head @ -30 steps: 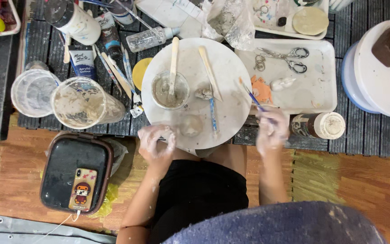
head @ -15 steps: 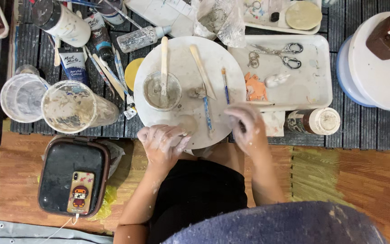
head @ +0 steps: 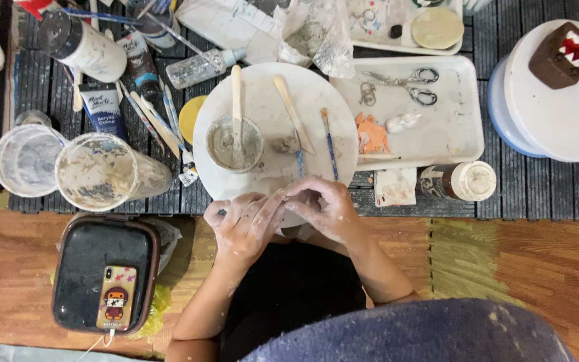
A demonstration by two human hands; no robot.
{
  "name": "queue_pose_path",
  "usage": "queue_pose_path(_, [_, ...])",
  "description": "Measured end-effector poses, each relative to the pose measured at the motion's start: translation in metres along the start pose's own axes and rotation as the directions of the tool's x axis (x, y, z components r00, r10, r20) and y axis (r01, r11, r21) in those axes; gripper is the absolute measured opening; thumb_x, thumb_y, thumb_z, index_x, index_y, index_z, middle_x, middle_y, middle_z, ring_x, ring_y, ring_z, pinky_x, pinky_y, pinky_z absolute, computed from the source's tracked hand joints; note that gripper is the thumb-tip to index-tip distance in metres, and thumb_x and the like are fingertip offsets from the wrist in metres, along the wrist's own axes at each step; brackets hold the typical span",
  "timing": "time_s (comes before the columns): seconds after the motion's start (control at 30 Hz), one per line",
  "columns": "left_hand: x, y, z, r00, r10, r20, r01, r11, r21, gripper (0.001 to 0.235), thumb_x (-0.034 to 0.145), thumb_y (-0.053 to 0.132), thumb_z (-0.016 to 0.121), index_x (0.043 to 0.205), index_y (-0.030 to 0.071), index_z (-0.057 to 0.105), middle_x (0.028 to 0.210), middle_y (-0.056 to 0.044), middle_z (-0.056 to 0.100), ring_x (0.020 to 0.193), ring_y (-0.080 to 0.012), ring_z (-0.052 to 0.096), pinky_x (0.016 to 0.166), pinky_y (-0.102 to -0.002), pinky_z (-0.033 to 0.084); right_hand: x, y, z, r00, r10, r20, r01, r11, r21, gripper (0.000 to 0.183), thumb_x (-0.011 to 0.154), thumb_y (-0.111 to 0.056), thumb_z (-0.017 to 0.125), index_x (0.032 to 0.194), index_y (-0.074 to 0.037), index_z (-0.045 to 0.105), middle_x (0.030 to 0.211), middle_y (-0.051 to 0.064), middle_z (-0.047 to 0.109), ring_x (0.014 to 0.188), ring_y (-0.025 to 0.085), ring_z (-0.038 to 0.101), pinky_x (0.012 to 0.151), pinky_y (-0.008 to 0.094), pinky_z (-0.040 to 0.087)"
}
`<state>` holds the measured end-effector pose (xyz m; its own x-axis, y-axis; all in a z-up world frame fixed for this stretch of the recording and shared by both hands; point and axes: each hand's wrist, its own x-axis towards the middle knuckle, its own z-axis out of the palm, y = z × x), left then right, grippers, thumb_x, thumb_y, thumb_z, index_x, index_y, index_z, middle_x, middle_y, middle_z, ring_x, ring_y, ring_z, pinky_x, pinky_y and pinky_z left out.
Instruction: The person shapes a lump of clay on a white plate using their hands and a wooden stick. They repeatedly roll, press, and smooth the clay, occasionally using the stick to refine its form.
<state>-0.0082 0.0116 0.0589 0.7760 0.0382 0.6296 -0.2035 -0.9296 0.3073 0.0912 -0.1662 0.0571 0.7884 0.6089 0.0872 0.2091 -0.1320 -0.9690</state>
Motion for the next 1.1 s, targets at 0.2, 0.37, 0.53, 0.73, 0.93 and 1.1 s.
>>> queue_pose_path(0.2, [-0.015, -0.024, 0.012, 0.982, -0.187, -0.01, 0.183, 0.972, -0.144, 0.049, 0.085, 0.04, 0.084, 0.123, 0.018, 0.063, 0.111, -0.002, 0.071, 0.106, -0.0197, 0.064, 0.099, -0.042, 0.033, 0.008, 0.01, -0.003, 0.994, 0.086, -0.074, -0.093, 0.991, -0.099, 0.018, 0.085, -0.001, 0.082, 0.101, -0.005, 0.075, 0.099, 0.004, 0.077, 0.063, 0.008, 0.056, 0.056, 0.022, 0.044])
queue_pose_path(0.37, [-0.039, -0.036, 0.034, 0.886, -0.46, 0.059, 0.435, 0.779, -0.452, 0.038, 0.1, 0.038, 0.07, 0.127, 0.013, 0.063, 0.12, -0.006, 0.069, 0.118, -0.0284, 0.059, 0.11, -0.04, 0.039, 0.021, -0.004, -0.003, 0.986, -0.166, 0.031, 0.168, 0.95, -0.264, 0.026, 0.09, -0.001, 0.076, 0.114, -0.011, 0.076, 0.106, 0.005, 0.07, 0.08, 0.015, 0.065, 0.067, 0.027, 0.052])
queue_pose_path(0.53, [-0.056, -0.047, 0.058, 0.951, -0.307, 0.045, 0.307, 0.913, -0.268, 0.044, 0.099, 0.043, 0.061, 0.127, 0.009, 0.062, 0.117, -0.01, 0.068, 0.11, -0.0306, 0.06, 0.105, -0.046, 0.035, 0.025, -0.018, -0.002, 0.976, -0.19, 0.102, 0.215, 0.887, -0.409, 0.03, 0.09, -0.002, 0.074, 0.118, -0.014, 0.075, 0.108, 0.008, 0.07, 0.087, 0.022, 0.069, 0.072, 0.032, 0.056])
queue_pose_path(0.73, [-0.061, -0.051, 0.063, 0.963, -0.268, -0.002, 0.255, 0.919, -0.301, 0.046, 0.101, 0.042, 0.056, 0.13, 0.006, 0.058, 0.123, -0.012, 0.067, 0.112, -0.0334, 0.061, 0.106, -0.049, 0.034, 0.028, -0.022, -0.001, 0.983, -0.181, 0.042, 0.181, 0.887, -0.426, 0.031, 0.089, -0.005, 0.079, 0.117, -0.012, 0.07, 0.103, 0.006, 0.076, 0.084, 0.021, 0.073, 0.07, 0.031, 0.058])
queue_pose_path(0.93, [-0.058, -0.049, 0.061, 0.955, -0.297, -0.009, 0.28, 0.91, -0.306, 0.044, 0.099, 0.039, 0.06, 0.128, 0.007, 0.059, 0.121, -0.012, 0.067, 0.111, -0.0339, 0.06, 0.105, -0.047, 0.036, 0.028, -0.017, 0.002, 0.975, -0.219, 0.044, 0.22, 0.91, -0.351, 0.03, 0.09, -0.004, 0.079, 0.116, -0.011, 0.068, 0.108, 0.006, 0.076, 0.089, 0.019, 0.075, 0.071, 0.028, 0.06])
queue_pose_path(1.1, [-0.058, -0.048, 0.061, 0.952, -0.306, 0.0, 0.291, 0.905, -0.309, 0.042, 0.095, 0.032, 0.065, 0.128, 0.007, 0.059, 0.12, -0.011, 0.068, 0.109, -0.0326, 0.061, 0.104, -0.047, 0.036, 0.026, -0.015, 0.0, 0.99, -0.134, 0.052, 0.143, 0.888, -0.437, 0.022, 0.088, -0.008, 0.081, 0.108, -0.012, 0.073, 0.1, 0.004, 0.078, 0.072, 0.017, 0.07, 0.063, 0.029, 0.056])
